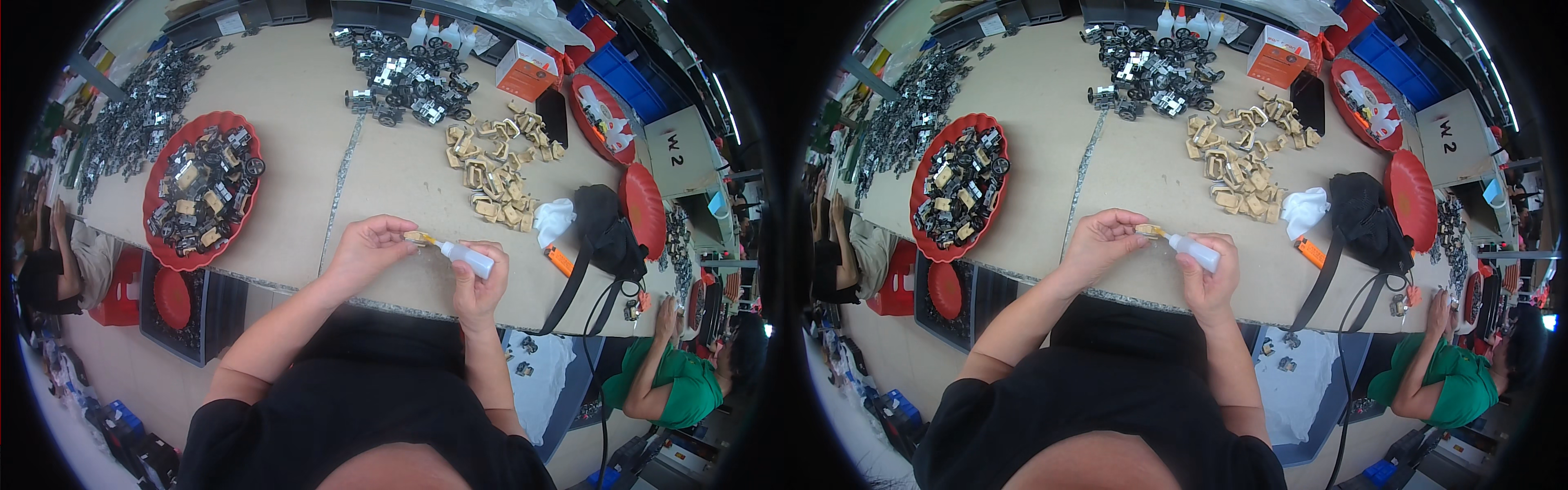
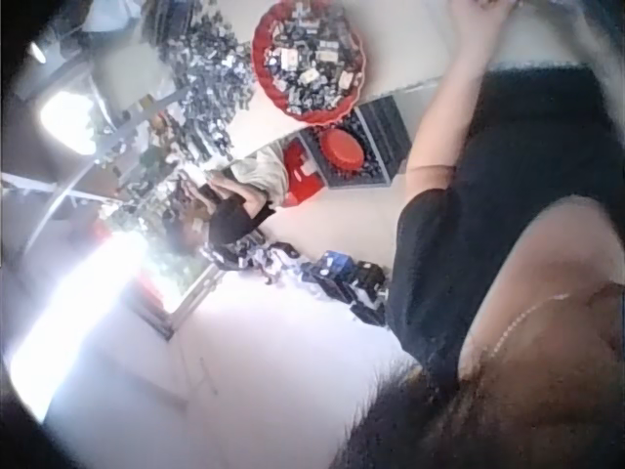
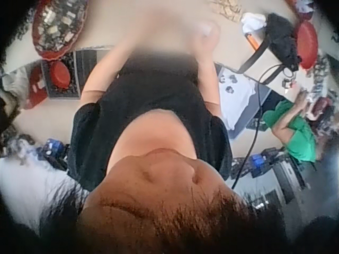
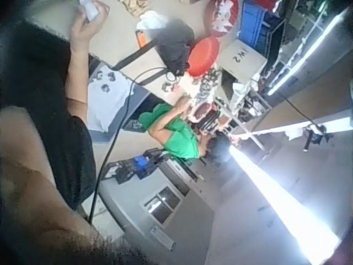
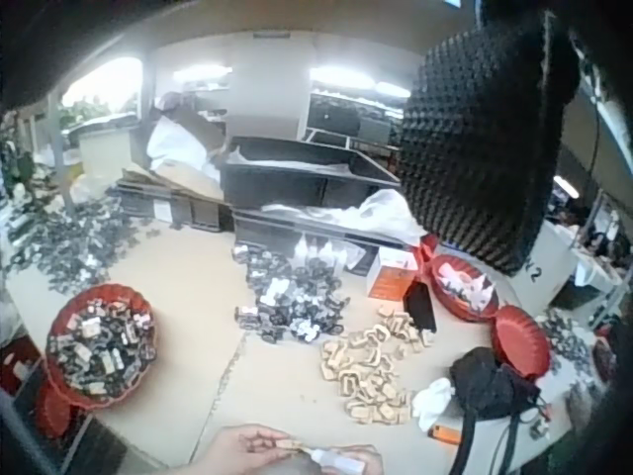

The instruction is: The person applies glue from a bottle to plastic inserts, then assembles them into metal housings by hand.

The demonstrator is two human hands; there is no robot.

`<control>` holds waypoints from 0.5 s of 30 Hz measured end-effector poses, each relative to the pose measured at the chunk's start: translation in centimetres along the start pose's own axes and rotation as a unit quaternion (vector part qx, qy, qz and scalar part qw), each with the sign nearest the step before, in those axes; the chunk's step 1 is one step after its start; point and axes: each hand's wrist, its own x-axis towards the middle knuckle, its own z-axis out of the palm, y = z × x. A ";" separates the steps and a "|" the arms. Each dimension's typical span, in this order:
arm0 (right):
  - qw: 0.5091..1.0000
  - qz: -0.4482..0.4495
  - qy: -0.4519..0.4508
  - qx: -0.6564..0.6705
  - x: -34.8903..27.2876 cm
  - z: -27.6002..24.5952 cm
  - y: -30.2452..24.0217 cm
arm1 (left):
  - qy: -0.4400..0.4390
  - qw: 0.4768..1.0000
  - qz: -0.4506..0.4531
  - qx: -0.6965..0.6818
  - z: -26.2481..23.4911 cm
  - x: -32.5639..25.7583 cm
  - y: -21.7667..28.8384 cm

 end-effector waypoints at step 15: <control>1.000 0.021 0.000 0.008 0.0 -0.1 -0.1 | -0.003 0.999 0.016 -0.041 -0.2 0.1 -0.3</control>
